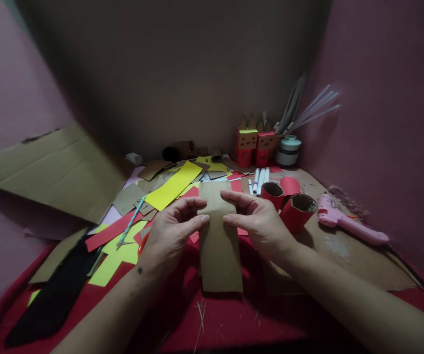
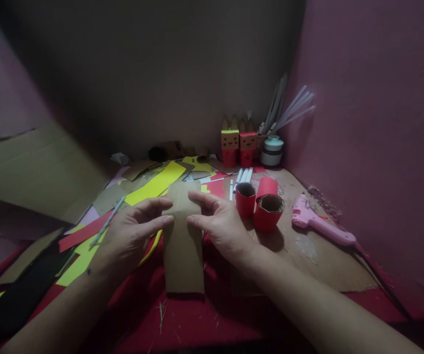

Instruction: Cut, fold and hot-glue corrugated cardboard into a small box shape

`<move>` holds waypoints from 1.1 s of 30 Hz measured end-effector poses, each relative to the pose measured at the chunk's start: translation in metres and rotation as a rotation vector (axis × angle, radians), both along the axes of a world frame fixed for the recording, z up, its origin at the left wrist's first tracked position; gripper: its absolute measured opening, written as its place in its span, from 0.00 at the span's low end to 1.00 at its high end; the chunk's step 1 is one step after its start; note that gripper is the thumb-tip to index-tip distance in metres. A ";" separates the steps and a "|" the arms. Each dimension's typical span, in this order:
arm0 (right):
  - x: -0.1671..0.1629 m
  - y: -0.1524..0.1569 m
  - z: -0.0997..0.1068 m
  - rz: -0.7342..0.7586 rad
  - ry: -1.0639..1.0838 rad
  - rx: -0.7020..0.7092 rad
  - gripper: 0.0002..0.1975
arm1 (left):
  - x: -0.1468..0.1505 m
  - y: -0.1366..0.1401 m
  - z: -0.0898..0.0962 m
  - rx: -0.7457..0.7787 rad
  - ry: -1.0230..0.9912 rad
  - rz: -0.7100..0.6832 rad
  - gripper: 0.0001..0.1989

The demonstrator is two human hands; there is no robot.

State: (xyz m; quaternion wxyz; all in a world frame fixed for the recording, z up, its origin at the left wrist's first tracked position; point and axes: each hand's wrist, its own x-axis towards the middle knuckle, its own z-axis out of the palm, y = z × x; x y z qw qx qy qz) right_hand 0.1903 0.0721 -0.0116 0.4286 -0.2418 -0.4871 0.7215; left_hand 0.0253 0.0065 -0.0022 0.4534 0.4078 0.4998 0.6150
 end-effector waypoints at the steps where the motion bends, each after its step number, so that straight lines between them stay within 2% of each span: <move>1: 0.000 0.000 0.000 -0.005 -0.010 -0.005 0.25 | 0.000 0.000 -0.001 -0.003 0.005 0.006 0.14; 8: 0.002 0.001 0.002 -0.017 -0.079 0.009 0.24 | 0.001 0.002 -0.003 -0.023 0.004 0.014 0.15; 16: 0.005 0.000 0.002 -0.003 -0.086 0.021 0.24 | 0.000 0.000 -0.006 0.021 0.026 0.020 0.14; 21: 0.007 0.001 0.001 0.010 -0.053 0.024 0.25 | 0.000 -0.002 -0.003 0.057 0.081 -0.012 0.16; 33: 0.008 -0.001 -0.001 0.022 -0.047 -0.028 0.27 | -0.002 -0.005 0.001 0.021 0.195 -0.014 0.13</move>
